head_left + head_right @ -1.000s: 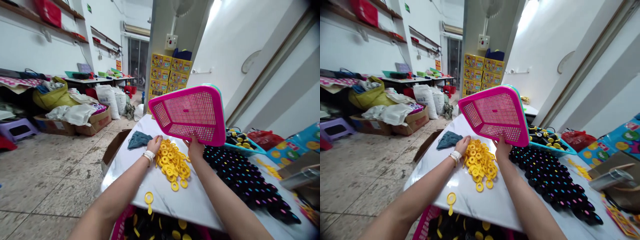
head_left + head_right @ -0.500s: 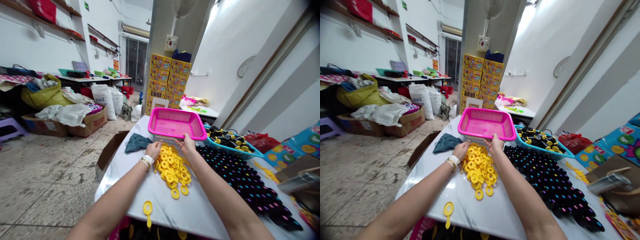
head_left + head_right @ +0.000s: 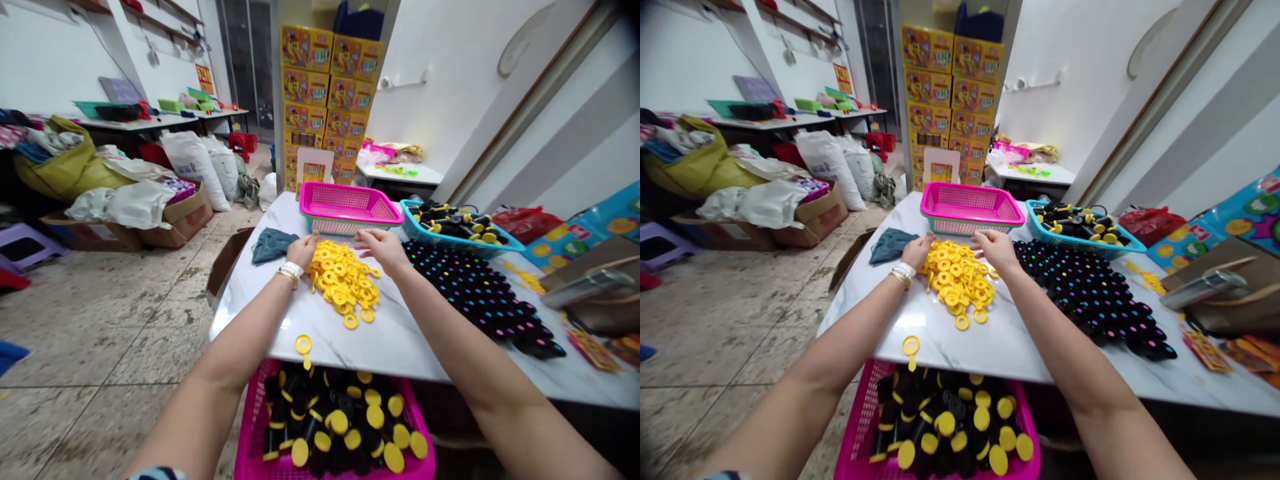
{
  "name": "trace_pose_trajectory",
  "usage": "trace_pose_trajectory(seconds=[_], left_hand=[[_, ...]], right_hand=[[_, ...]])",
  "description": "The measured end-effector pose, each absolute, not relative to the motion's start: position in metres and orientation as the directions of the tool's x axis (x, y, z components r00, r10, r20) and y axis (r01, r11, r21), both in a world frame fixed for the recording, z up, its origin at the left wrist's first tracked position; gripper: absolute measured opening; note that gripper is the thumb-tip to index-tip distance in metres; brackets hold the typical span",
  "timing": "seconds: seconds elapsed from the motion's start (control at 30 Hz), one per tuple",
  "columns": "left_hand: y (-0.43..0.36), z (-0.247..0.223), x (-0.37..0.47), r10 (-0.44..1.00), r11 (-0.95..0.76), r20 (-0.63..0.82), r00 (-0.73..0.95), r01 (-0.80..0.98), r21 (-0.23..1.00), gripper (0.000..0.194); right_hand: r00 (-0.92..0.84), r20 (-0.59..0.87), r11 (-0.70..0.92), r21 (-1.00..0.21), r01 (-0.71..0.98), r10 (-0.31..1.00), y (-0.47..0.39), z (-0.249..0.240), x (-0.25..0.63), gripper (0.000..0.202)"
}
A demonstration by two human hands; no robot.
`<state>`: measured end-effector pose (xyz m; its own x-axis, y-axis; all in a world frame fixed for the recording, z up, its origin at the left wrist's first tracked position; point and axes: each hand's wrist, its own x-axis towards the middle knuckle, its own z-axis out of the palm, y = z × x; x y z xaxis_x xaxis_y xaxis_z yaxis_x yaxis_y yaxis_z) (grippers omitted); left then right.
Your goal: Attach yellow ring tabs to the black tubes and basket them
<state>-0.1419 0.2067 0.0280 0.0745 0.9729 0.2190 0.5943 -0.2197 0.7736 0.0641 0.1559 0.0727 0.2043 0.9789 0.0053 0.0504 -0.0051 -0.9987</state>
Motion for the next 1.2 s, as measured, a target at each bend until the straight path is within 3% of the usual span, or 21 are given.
trace_pose_trajectory(seconds=[0.1,0.17,0.23,0.37,0.47,0.63,0.7,0.77,0.87,0.97,1.07,1.13,1.2], left_hand=[[0.183,0.059,-0.158,0.946,-0.294,0.319,0.063,0.584,0.757,0.054],[0.143,0.074,-0.174,0.916,-0.375,0.378,0.133,0.615,0.693,0.047],[0.09,0.075,-0.19,0.892,-0.442,0.372,0.258,0.672,0.594,0.043],[0.0,0.04,-0.205,0.832,-0.546,0.229,0.505,0.677,0.494,0.043],[-0.017,0.013,-0.193,0.816,-0.577,0.327,0.476,0.696,0.427,0.023],[-0.002,0.006,-0.158,0.745,-0.664,0.393,0.539,0.657,0.358,0.019],[-0.002,0.008,-0.15,0.722,-0.692,0.365,0.588,0.622,0.367,0.02],[-0.004,0.008,-0.143,0.707,-0.707,0.365,0.605,0.59,0.391,0.023],[-0.008,0.006,-0.127,0.721,-0.691,0.413,0.556,0.545,0.474,0.02],[-0.011,0.009,-0.1,0.815,-0.57,0.397,0.422,0.459,0.682,0.011],[-0.012,0.016,-0.064,0.903,-0.308,0.207,0.377,0.23,0.923,0.005],[-0.01,0.02,-0.037,0.868,-0.11,0.041,0.494,0.11,0.988,0.01],[-0.002,0.021,-0.009,0.803,-0.041,-0.043,0.594,0.128,0.991,0.013]], right_hand=[[0.183,0.121,0.074,-0.967,0.246,0.976,0.095,0.062,0.078,0.009],[0.03,0.365,0.274,-0.748,0.604,0.93,0.052,0.051,0.087,0.012],[-0.11,0.45,0.377,-0.564,0.735,0.886,0.015,0.039,0.09,0.018],[-0.272,0.406,0.432,-0.38,0.818,0.872,-0.018,0.022,0.077,0.035],[-0.312,0.28,0.38,-0.234,0.895,0.908,-0.008,0.019,0.058,0.039],[-0.246,0.226,0.281,-0.142,0.949,0.943,0.004,0.015,0.045,0.038],[-0.23,0.264,0.277,-0.157,0.948,0.937,-0.003,0.009,0.052,0.034],[-0.172,0.336,0.265,-0.255,0.93,0.926,-0.011,0.003,0.063,0.034],[-0.096,0.421,0.335,-0.541,0.772,0.902,-0.024,0.003,0.076,0.041],[-0.131,0.416,0.425,-0.769,0.477,0.9,-0.036,0.013,0.086,0.043],[-0.103,0.366,0.38,-0.874,0.304,0.925,-0.051,0.018,0.1,0.04],[0.035,0.304,0.286,-0.923,0.256,0.952,-0.063,0.012,0.115,0.037],[0.194,0.239,0.188,-0.95,0.249,0.952,-0.075,0.003,0.133,0.03]])
